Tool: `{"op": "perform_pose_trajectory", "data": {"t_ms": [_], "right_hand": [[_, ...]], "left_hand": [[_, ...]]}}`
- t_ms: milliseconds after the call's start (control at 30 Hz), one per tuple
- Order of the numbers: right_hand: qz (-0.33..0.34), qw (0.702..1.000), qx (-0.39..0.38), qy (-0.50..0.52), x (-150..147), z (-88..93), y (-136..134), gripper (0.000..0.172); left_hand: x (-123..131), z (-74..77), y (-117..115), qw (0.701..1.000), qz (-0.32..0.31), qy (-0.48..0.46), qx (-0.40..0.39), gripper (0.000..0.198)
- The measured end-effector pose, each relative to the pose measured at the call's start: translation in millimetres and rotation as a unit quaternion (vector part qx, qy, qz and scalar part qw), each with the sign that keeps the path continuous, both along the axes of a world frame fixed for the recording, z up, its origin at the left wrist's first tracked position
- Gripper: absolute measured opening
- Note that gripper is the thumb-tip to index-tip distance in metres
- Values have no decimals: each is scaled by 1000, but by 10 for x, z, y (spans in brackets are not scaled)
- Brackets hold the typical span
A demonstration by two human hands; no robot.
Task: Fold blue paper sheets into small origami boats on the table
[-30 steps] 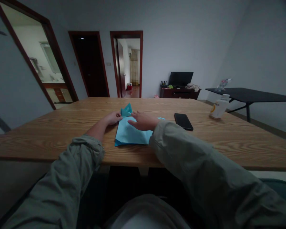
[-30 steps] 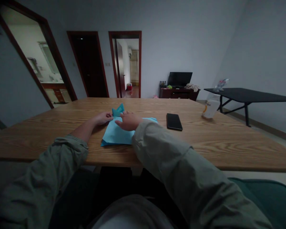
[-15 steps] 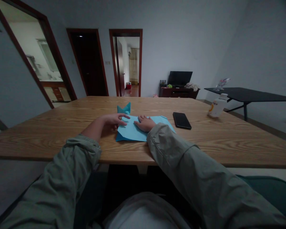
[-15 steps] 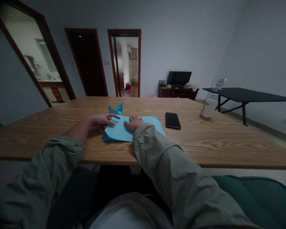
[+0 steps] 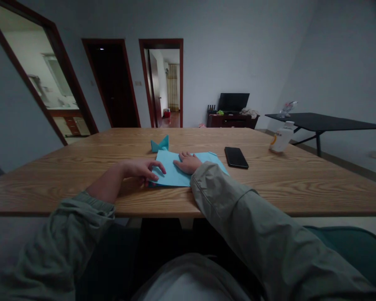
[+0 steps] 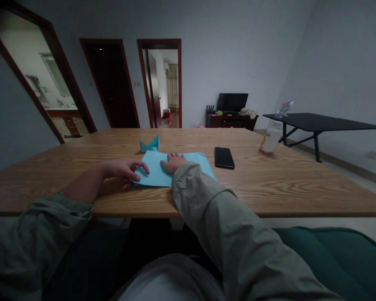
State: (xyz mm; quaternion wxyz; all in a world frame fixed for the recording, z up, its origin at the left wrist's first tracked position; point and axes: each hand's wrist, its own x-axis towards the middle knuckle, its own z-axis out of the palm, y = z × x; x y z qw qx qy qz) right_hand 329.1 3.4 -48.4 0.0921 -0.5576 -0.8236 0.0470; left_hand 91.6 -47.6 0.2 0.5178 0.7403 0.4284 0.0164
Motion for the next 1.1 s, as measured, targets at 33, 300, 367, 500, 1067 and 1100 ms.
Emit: {"op": "perform_pose_trajectory", "data": {"t_ms": [33, 300, 367, 500, 1067, 1100], "right_hand": [[0, 1000, -1, 0, 2, 1, -1, 74], [7, 1000, 3, -13, 19, -9, 26, 76], [13, 1000, 1, -21, 114, -14, 60, 75], [-30, 999, -2, -35, 486, -8, 142, 72], [-118, 992, -18, -48, 816, -20, 174, 67], [-108, 993, -19, -47, 828, -18, 166, 65]], "left_hand": [[-22, 0, -11, 1000, 0, 3, -1, 59], [-23, 9, -36, 997, -12, 73, -21, 66], [1, 1, -33, 995, -8, 88, -38, 74], [21, -12, -40, 994, -10, 102, -42, 80], [1792, 150, 112, 836, 46, 183, 515, 34], [1895, 75, 158, 832, 55, 177, 523, 35]]}}
